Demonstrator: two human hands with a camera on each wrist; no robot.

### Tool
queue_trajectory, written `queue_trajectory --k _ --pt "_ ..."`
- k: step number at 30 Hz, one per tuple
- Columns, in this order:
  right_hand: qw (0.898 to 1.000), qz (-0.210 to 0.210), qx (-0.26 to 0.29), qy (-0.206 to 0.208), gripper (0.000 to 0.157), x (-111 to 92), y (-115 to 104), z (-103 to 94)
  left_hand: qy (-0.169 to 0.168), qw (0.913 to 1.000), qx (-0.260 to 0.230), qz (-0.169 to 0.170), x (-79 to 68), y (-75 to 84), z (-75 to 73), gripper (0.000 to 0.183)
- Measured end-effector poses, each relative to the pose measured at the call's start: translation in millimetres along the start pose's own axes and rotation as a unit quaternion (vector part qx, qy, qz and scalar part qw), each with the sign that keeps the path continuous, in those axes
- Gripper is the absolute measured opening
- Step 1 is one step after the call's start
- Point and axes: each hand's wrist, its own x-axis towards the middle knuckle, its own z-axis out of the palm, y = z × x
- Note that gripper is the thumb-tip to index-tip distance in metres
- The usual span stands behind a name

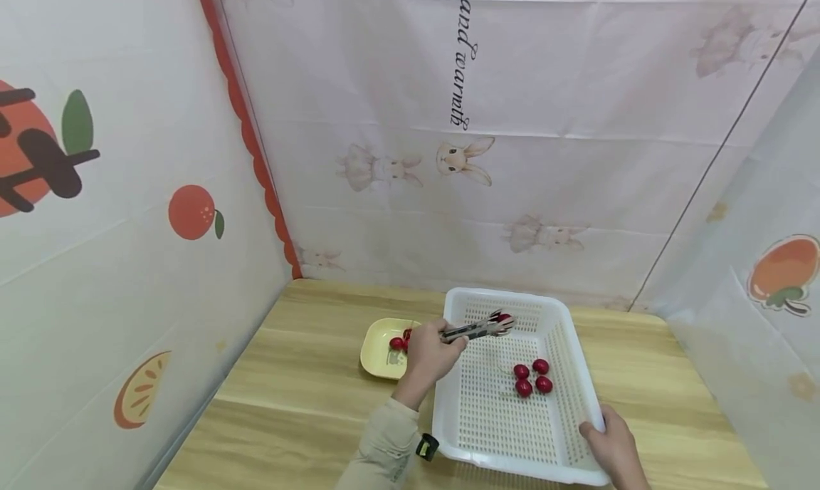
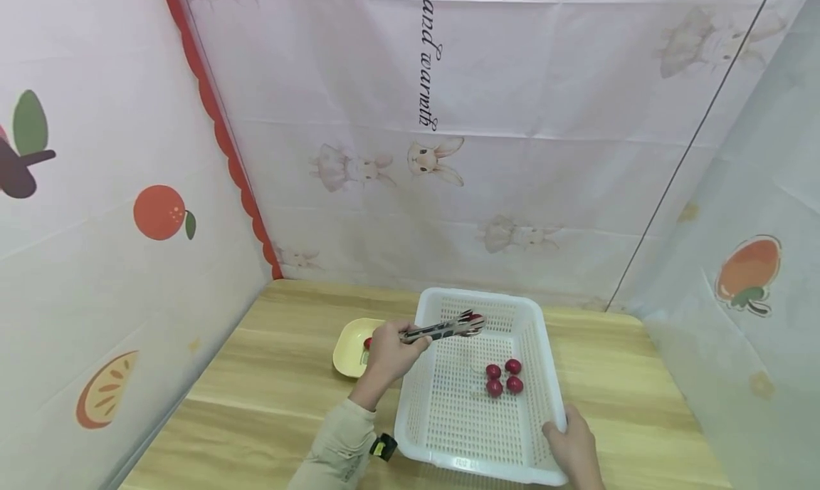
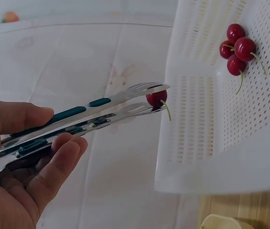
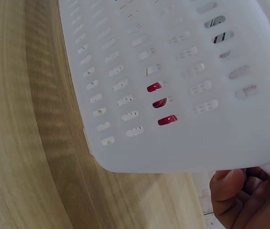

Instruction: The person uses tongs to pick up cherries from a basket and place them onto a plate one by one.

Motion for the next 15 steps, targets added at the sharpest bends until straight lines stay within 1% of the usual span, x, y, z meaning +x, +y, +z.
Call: queue_trajectory --k 4,9,12,15 --pt "1.0 -0.001 0.004 -0.001 0.043 -1.8 2.5 1.8 0.009 0.9997 -0.021 0.003 -7.9 -9.5 -10.2 0.011" --pt "1.0 -0.007 0.005 0.004 0.043 0.9 3.4 3.7 0.037 0.9981 -0.046 0.019 -15.5 -23.5 -20.5 0.011" --pt "1.0 -0.01 -0.002 0.01 0.043 1.2 2.9 3.5 0.062 0.9962 -0.06 0.011 -21.6 -31.2 -25.4 0.013" --pt "1.0 -0.009 -0.004 0.015 0.044 0.1 2.3 2.8 0.08 0.9932 -0.085 0.004 -27.8 -36.5 -30.3 0.011"
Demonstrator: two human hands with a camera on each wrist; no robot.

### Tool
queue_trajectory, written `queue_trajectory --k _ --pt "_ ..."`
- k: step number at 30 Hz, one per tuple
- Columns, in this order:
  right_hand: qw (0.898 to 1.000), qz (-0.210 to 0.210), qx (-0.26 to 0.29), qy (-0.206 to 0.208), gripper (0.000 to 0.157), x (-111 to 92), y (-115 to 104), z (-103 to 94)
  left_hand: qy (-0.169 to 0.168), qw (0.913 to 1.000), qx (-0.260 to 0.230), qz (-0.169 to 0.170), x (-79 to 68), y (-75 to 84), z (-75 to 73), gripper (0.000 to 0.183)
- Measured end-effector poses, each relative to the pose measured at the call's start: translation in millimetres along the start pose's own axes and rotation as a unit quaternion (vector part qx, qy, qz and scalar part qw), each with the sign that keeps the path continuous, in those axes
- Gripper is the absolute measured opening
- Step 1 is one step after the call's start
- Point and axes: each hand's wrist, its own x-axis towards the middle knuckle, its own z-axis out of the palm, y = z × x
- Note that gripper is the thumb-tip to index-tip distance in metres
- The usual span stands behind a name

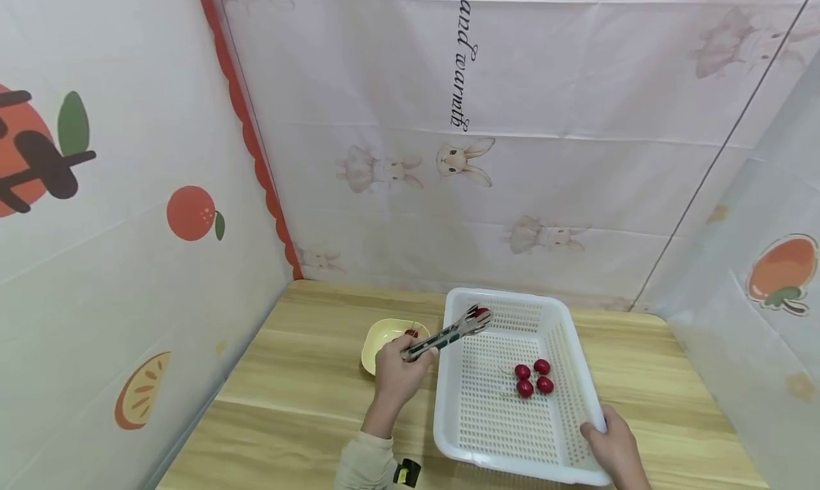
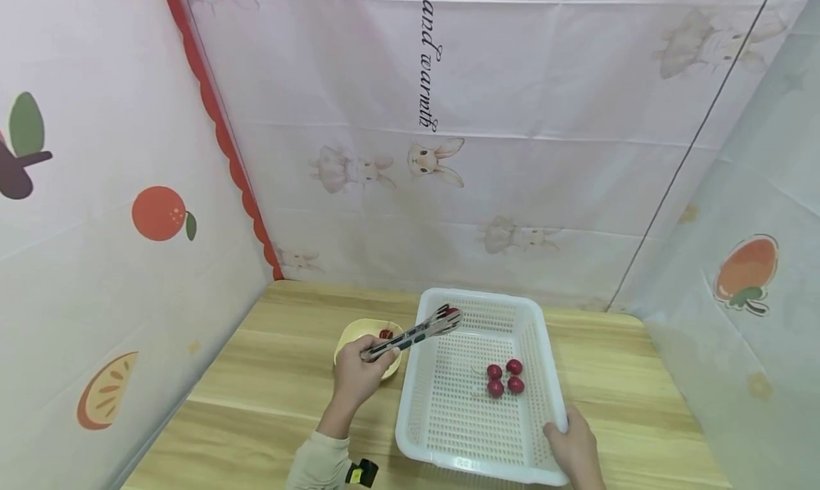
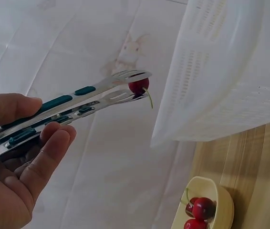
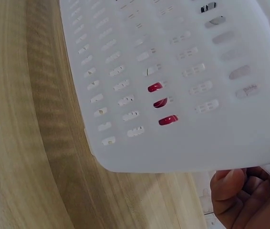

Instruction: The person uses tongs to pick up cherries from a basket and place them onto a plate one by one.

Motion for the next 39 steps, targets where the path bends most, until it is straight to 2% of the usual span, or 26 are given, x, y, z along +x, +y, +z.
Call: queue_trajectory --k 7,13,18,22,30,35,39 --pt "1.0 0.009 0.008 -0.009 0.044 0.0 -2.1 -1.5 0.043 0.9989 -0.008 -0.016 -3.6 -9.9 -18.4 0.01" --pt "1.0 0.012 0.002 -0.011 0.044 0.2 -3.4 -1.1 0.058 0.9973 -0.012 -0.045 -5.7 -22.0 -34.7 0.01" --pt "1.0 0.011 -0.004 -0.011 0.045 -1.0 -5.0 -2.3 0.074 0.995 0.004 -0.068 -9.9 -32.2 -44.8 0.013" --pt "1.0 0.009 0.0 -0.011 0.044 -1.5 -4.8 -2.7 0.088 0.9928 0.027 -0.077 -12.8 -42.1 -50.5 0.014" --pt "1.0 0.009 0.009 -0.013 0.042 -0.8 -2.0 -1.7 0.136 0.9864 0.061 -0.068 -15.9 -63.5 -57.8 0.012" --pt "1.0 0.01 0.015 -0.014 0.041 0.3 -1.0 -0.8 0.155 0.9809 0.077 -0.089 -18.1 -77.0 -61.1 0.011" --pt "1.0 0.008 0.014 -0.014 0.041 0.3 -1.4 -1.2 0.157 0.9789 0.083 -0.102 -20.7 -86.2 -62.7 0.011"
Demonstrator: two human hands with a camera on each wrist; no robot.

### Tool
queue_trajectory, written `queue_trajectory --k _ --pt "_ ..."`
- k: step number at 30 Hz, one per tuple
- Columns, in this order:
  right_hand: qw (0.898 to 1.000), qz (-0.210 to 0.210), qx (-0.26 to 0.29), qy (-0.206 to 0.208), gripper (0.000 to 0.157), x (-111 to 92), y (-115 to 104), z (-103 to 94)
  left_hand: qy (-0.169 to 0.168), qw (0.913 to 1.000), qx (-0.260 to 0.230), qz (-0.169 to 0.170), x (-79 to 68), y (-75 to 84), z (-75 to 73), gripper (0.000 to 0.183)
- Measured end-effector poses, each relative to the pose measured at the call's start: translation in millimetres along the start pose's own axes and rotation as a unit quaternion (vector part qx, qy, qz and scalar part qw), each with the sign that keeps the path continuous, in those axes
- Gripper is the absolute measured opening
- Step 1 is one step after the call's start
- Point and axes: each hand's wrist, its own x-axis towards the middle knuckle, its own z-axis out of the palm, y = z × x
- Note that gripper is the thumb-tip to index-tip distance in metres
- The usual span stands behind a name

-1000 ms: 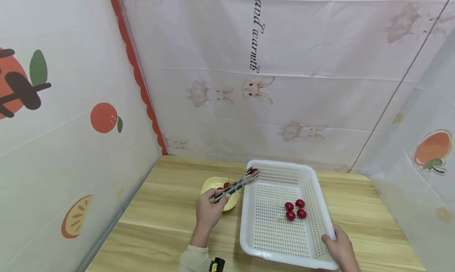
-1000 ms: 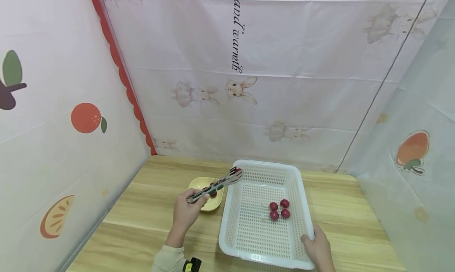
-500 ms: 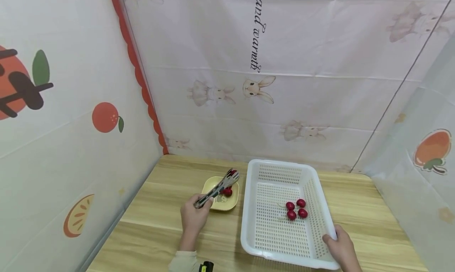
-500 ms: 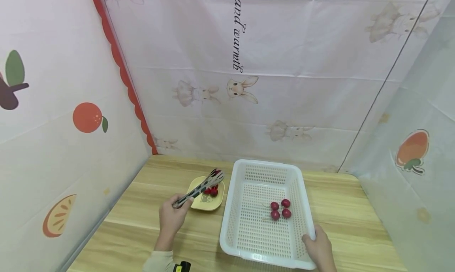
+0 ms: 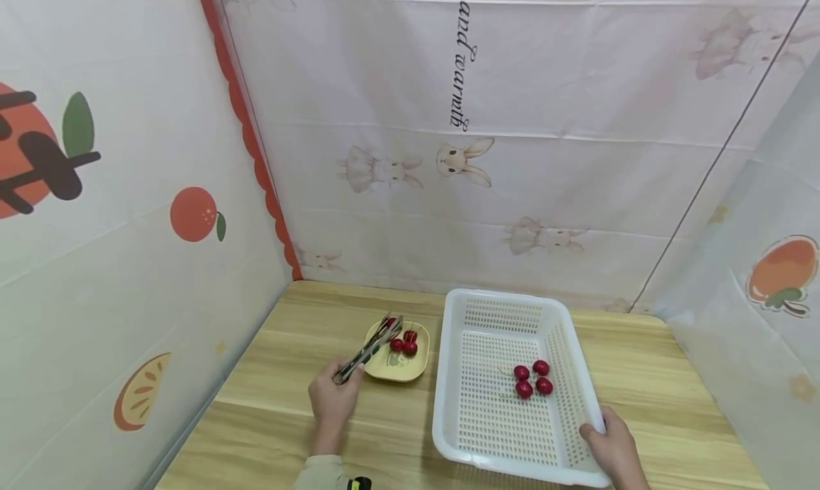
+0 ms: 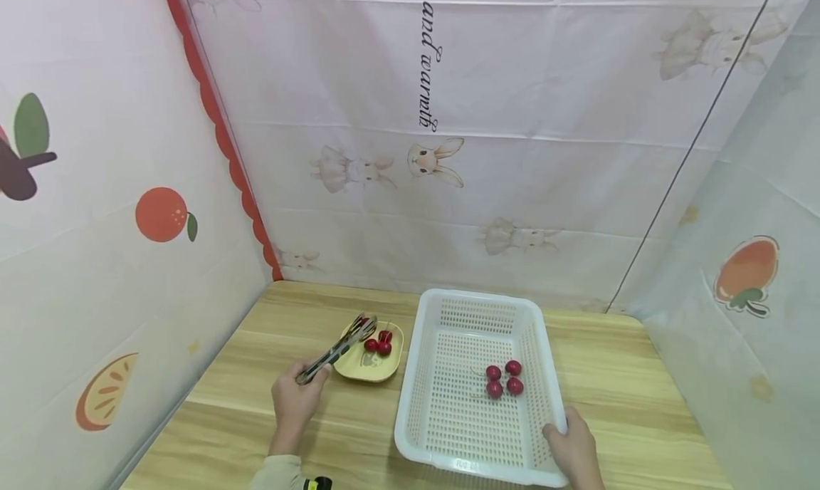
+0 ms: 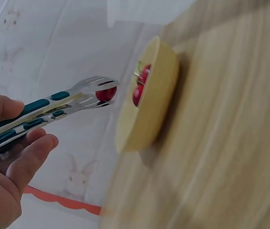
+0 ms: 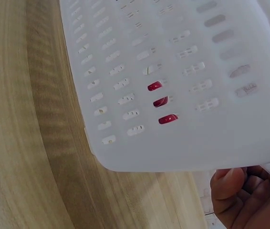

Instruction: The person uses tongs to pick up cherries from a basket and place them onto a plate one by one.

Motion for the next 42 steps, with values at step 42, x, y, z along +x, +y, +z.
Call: queue_trajectory --k 42 --pt "1.0 0.001 -0.003 0.017 0.041 -0.4 -0.6 2.3 -0.052 0.9913 -0.114 -0.038 5.3 6.2 12.6 0.04"
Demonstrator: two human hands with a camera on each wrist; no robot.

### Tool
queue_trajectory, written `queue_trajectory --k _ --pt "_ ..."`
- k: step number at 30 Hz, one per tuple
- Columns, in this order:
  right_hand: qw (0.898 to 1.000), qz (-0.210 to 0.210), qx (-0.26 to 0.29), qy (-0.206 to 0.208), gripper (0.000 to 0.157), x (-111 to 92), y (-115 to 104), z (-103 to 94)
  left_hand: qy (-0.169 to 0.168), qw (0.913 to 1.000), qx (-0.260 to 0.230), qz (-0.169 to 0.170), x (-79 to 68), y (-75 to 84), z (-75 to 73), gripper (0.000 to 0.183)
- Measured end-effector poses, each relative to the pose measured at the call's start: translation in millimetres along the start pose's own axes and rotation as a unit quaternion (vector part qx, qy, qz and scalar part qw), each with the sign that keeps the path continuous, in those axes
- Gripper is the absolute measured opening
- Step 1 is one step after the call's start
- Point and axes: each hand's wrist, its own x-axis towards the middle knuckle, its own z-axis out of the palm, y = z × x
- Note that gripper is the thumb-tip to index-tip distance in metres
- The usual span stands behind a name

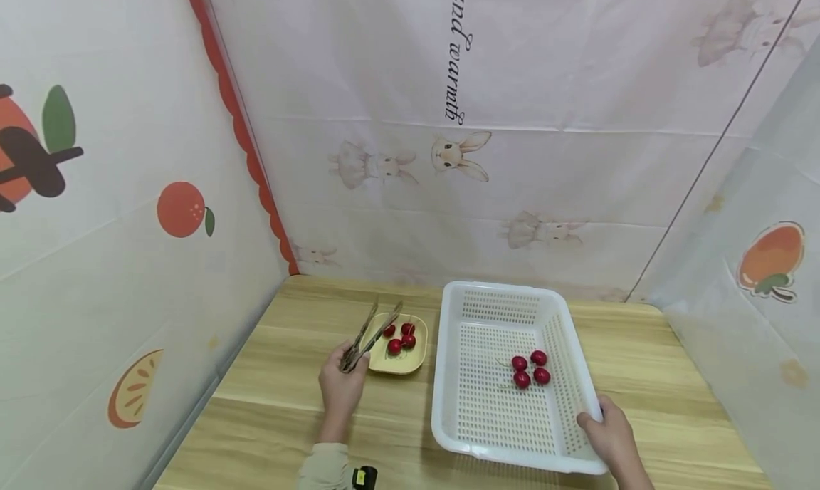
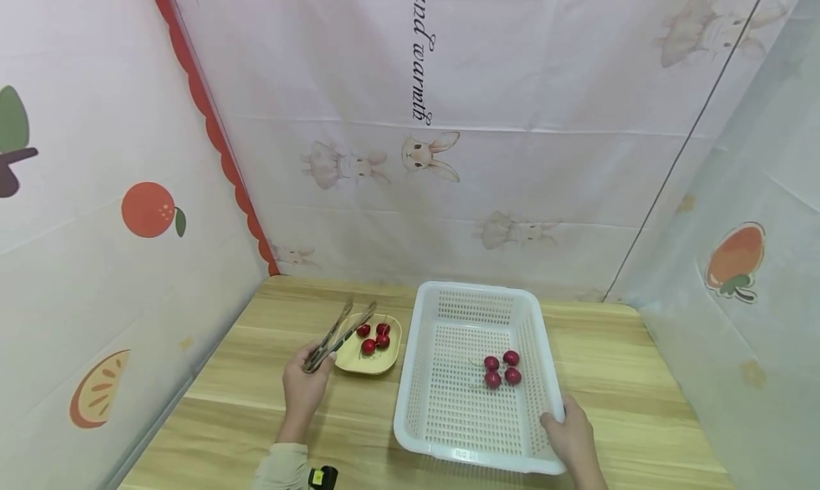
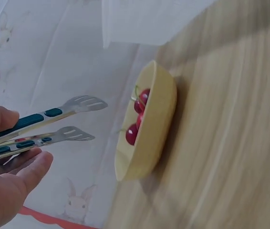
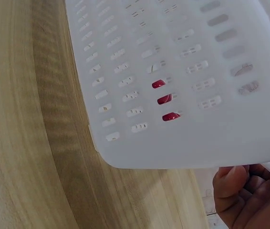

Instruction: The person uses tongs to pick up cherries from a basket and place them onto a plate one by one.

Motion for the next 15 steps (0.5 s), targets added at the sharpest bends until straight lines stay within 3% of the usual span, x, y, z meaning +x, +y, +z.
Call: queue_trajectory --k 6,15 --pt "1.0 0.0 0.0 -0.004 0.045 1.3 2.2 0.2 0.004 0.9998 -0.018 0.007 -2.7 7.9 8.2 0.037" --pt "1.0 0.003 0.01 -0.005 0.044 1.1 2.3 0.0 0.028 0.9948 -0.071 0.068 -9.9 10.8 26.2 0.036"
